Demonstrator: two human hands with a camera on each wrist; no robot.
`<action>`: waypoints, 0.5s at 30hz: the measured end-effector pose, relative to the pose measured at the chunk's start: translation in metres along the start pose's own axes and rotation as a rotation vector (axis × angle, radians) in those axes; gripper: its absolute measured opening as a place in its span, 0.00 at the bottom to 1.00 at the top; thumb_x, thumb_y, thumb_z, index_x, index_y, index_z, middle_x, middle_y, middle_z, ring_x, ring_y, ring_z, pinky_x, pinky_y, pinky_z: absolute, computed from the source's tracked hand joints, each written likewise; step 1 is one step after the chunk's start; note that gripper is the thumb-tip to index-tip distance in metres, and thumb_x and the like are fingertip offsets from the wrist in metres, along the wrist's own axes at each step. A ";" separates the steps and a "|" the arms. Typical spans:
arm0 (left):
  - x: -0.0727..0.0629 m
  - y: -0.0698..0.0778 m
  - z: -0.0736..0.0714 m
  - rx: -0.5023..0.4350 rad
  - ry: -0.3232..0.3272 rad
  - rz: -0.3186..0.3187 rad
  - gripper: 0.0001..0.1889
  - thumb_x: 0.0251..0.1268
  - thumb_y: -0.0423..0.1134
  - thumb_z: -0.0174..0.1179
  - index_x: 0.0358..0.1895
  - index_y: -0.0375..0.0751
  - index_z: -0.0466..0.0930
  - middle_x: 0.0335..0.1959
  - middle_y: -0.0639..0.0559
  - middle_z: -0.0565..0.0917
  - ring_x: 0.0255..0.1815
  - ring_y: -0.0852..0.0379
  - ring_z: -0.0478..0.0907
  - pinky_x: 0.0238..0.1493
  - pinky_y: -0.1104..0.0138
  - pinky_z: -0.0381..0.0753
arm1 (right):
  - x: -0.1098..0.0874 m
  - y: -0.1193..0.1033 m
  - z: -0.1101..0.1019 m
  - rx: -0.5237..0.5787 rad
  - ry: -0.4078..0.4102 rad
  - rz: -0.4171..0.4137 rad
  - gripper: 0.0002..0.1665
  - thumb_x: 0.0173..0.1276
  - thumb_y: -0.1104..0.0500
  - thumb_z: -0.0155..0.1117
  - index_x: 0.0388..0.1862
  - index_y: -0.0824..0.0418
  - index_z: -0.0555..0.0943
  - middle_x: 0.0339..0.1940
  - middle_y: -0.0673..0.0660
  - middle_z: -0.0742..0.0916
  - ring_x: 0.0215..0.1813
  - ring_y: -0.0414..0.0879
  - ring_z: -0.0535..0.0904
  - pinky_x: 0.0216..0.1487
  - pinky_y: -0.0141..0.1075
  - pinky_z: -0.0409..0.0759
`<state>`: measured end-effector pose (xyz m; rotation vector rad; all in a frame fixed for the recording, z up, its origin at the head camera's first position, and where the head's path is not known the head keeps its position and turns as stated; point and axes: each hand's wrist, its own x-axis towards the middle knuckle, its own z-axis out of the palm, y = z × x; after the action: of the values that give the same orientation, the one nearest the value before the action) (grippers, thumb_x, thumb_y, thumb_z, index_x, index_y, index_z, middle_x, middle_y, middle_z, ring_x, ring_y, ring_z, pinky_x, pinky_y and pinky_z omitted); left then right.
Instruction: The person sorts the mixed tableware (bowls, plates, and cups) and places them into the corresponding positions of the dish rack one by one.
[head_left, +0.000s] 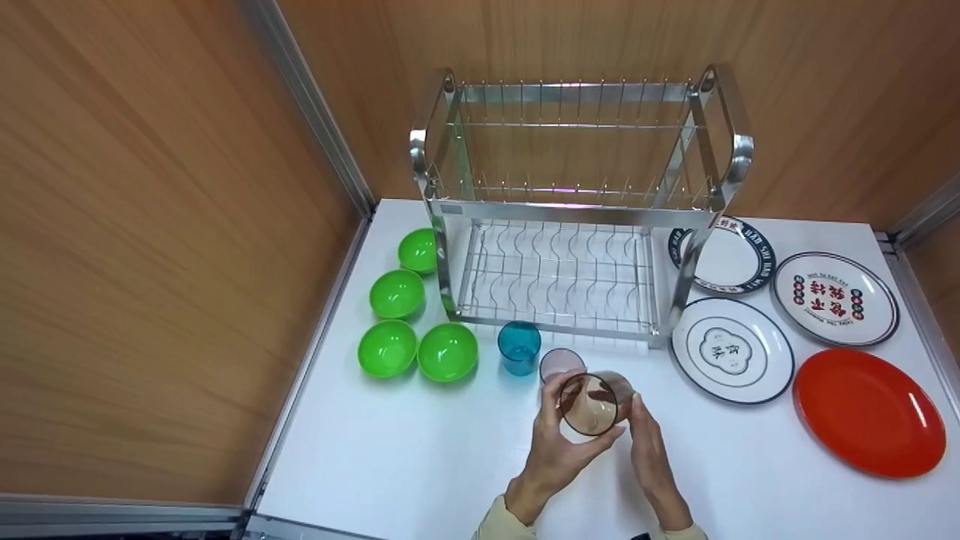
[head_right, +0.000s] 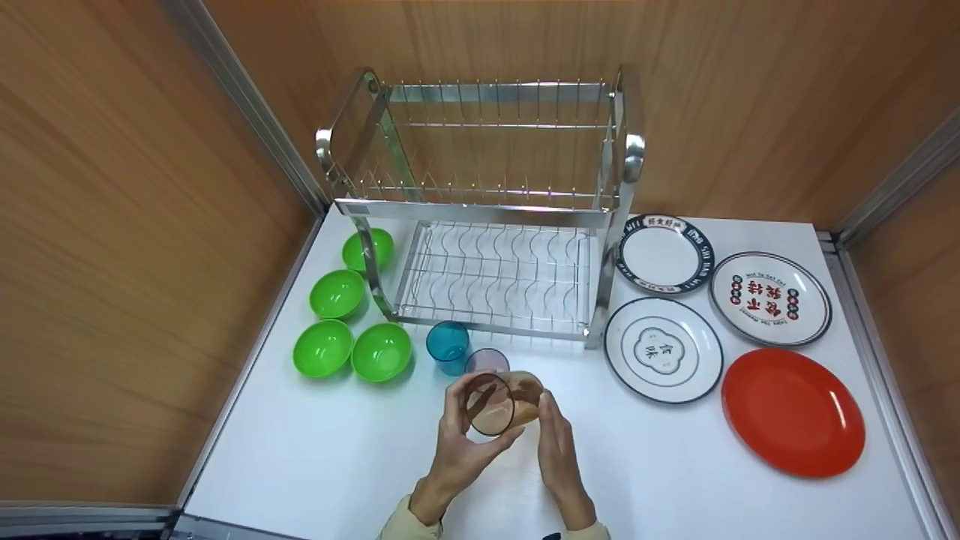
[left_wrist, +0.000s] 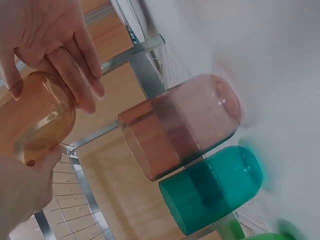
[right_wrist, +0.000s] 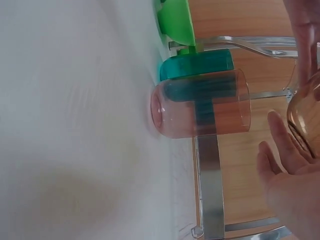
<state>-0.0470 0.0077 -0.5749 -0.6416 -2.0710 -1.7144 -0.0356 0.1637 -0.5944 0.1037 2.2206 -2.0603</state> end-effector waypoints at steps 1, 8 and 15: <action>0.000 -0.001 0.000 0.000 -0.005 0.001 0.46 0.54 0.39 0.80 0.73 0.38 0.59 0.65 0.41 0.74 0.63 0.44 0.79 0.60 0.56 0.83 | 0.000 -0.001 -0.001 0.017 -0.007 0.005 0.45 0.85 0.40 0.20 0.81 0.75 0.47 0.83 0.72 0.51 0.84 0.67 0.39 0.80 0.62 0.38; 0.000 -0.005 0.001 0.046 -0.055 0.037 0.49 0.53 0.39 0.80 0.74 0.34 0.58 0.67 0.39 0.73 0.66 0.46 0.76 0.64 0.55 0.79 | 0.004 -0.006 -0.006 0.087 0.022 -0.072 0.40 0.87 0.42 0.22 0.81 0.70 0.53 0.79 0.69 0.64 0.82 0.59 0.55 0.81 0.35 0.52; -0.003 -0.014 0.001 0.095 -0.090 0.024 0.45 0.56 0.41 0.79 0.73 0.37 0.60 0.67 0.43 0.72 0.64 0.43 0.77 0.64 0.59 0.79 | 0.012 -0.007 -0.007 0.098 0.043 -0.166 0.33 0.88 0.47 0.27 0.80 0.66 0.57 0.70 0.64 0.73 0.70 0.40 0.71 0.72 0.25 0.64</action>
<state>-0.0520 0.0067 -0.5880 -0.7229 -2.1818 -1.5902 -0.0484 0.1698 -0.5882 -0.0296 2.2210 -2.2735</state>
